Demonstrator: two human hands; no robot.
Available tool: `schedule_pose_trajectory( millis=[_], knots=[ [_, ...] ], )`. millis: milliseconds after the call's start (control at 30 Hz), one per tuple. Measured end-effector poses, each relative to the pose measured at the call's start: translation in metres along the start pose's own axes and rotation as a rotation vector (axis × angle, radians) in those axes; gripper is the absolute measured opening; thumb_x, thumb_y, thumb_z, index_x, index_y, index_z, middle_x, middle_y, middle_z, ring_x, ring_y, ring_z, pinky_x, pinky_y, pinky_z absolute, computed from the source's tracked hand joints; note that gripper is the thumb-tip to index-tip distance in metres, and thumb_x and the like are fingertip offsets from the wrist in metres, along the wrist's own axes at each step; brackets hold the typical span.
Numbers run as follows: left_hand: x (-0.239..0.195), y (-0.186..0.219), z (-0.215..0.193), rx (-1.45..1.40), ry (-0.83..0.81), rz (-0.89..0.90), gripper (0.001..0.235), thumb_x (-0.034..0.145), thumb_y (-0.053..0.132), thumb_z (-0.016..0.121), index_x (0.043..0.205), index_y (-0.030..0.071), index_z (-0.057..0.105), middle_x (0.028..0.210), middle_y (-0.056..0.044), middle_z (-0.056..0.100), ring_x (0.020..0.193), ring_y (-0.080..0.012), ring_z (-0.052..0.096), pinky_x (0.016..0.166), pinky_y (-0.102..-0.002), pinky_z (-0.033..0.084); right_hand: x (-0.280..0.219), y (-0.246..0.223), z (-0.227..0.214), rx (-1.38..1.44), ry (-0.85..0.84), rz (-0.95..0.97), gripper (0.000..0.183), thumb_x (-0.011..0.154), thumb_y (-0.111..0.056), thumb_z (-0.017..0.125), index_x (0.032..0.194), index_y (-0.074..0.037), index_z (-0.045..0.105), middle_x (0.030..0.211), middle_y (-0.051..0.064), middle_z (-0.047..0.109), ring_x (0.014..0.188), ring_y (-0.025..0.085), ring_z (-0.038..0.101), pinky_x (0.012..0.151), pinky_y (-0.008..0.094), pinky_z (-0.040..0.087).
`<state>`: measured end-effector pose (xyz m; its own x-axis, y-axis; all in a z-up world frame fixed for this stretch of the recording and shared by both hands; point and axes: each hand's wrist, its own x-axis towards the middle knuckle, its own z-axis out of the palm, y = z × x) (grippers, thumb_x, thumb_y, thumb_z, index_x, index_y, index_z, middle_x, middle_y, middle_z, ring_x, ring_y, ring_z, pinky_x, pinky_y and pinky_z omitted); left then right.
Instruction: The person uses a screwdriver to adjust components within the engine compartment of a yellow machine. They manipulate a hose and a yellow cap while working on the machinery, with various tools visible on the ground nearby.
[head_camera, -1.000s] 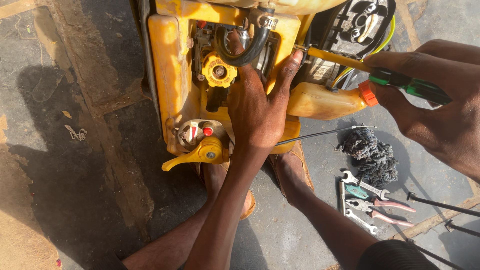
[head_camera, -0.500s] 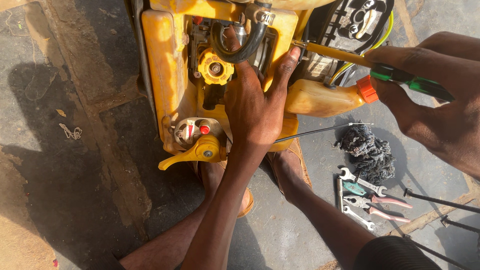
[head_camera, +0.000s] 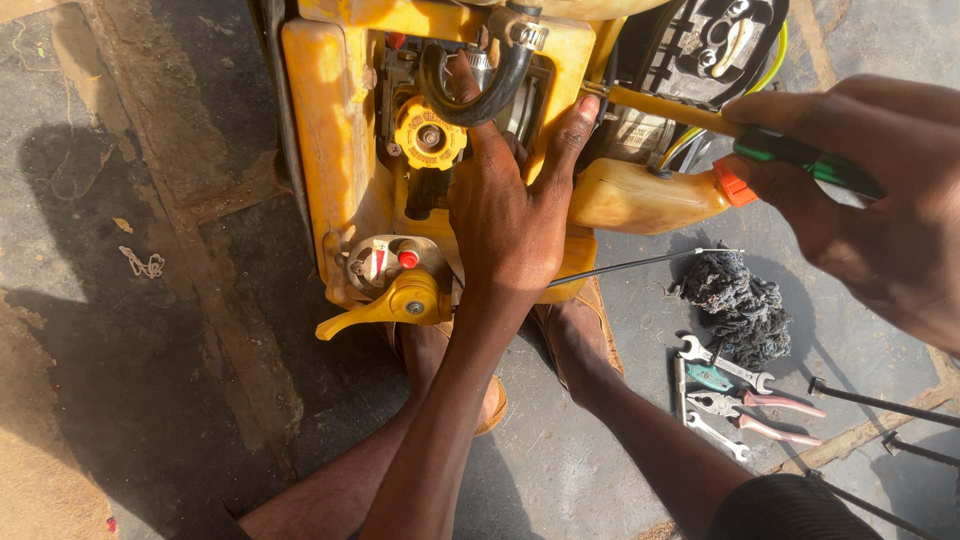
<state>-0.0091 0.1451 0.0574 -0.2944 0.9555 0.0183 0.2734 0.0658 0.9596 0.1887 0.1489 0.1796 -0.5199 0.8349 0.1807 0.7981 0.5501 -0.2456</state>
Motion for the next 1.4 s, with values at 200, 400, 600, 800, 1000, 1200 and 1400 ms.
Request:
schedule_pose_trajectory(
  millis=[200, 400, 600, 800, 1000, 1200, 1400],
  knots=[
    [0.0, 0.003, -0.001, 0.017, -0.002, -0.015, 0.108, 0.093, 0.062, 0.065, 0.167, 0.006, 0.009, 0.135, -0.019, 0.069, 0.121, -0.0319, 0.07, 0.105, -0.042, 0.051, 0.016, 0.038, 0.01, 0.41, -0.147, 0.453, 0.032, 0.087, -0.004, 0.08, 0.116, 0.004, 0.07, 0.092, 0.02, 0.072, 0.076, 0.024, 0.073, 0.065, 0.032, 0.059],
    [-0.003, 0.01, -0.004, -0.006, 0.002, -0.055, 0.107, 0.092, 0.06, 0.067, 0.167, 0.008, 0.011, 0.126, -0.015, 0.073, 0.111, -0.0278, 0.074, 0.099, -0.041, 0.054, 0.01, 0.015, -0.005, 0.192, 0.023, 0.025, 0.031, 0.083, -0.004, 0.083, 0.109, 0.006, 0.07, 0.092, 0.02, 0.07, 0.077, 0.025, 0.072, 0.064, 0.033, 0.059],
    [-0.003, 0.012, -0.005, -0.063, -0.024, -0.099, 0.107, 0.09, 0.059, 0.065, 0.167, 0.01, 0.01, 0.119, -0.015, 0.074, 0.103, -0.0281, 0.076, 0.093, -0.04, 0.057, 0.012, -0.013, -0.017, -0.125, 0.088, -0.187, 0.025, 0.082, 0.002, 0.082, 0.104, 0.01, 0.073, 0.089, 0.021, 0.072, 0.077, 0.029, 0.073, 0.066, 0.037, 0.059],
    [-0.002, 0.007, -0.002, -0.002, 0.021, -0.018, 0.108, 0.093, 0.062, 0.066, 0.168, 0.008, 0.01, 0.124, -0.015, 0.073, 0.11, -0.0299, 0.073, 0.096, -0.043, 0.054, 0.019, -0.006, -0.02, -0.062, 0.02, -0.039, 0.021, 0.089, -0.001, 0.082, 0.106, 0.009, 0.074, 0.089, 0.021, 0.071, 0.077, 0.028, 0.073, 0.07, 0.037, 0.059],
    [0.0, 0.012, -0.006, 0.079, -0.014, -0.147, 0.11, 0.088, 0.063, 0.064, 0.168, 0.01, 0.011, 0.1, -0.015, 0.074, 0.089, -0.0299, 0.073, 0.083, -0.044, 0.055, 0.007, -0.017, -0.013, -0.005, 0.044, -0.035, 0.021, 0.087, 0.001, 0.078, 0.106, 0.008, 0.073, 0.095, 0.022, 0.071, 0.084, 0.029, 0.074, 0.076, 0.037, 0.061],
    [-0.001, 0.015, -0.007, 0.031, 0.005, -0.093, 0.107, 0.091, 0.062, 0.065, 0.167, 0.009, 0.011, 0.093, -0.013, 0.072, 0.084, -0.0295, 0.073, 0.081, -0.043, 0.054, 0.002, -0.02, -0.011, -0.052, 0.066, -0.049, 0.025, 0.087, 0.002, 0.081, 0.109, 0.009, 0.072, 0.096, 0.023, 0.071, 0.082, 0.03, 0.074, 0.073, 0.037, 0.06],
    [-0.005, 0.015, -0.008, -0.004, 0.024, -0.066, 0.102, 0.093, 0.058, 0.067, 0.167, 0.01, 0.014, 0.094, -0.011, 0.074, 0.086, -0.0294, 0.075, 0.082, -0.043, 0.055, -0.002, -0.021, -0.007, -0.051, 0.076, -0.024, 0.029, 0.088, 0.002, 0.081, 0.113, 0.01, 0.07, 0.098, 0.024, 0.07, 0.084, 0.03, 0.073, 0.074, 0.037, 0.06]
  ],
)
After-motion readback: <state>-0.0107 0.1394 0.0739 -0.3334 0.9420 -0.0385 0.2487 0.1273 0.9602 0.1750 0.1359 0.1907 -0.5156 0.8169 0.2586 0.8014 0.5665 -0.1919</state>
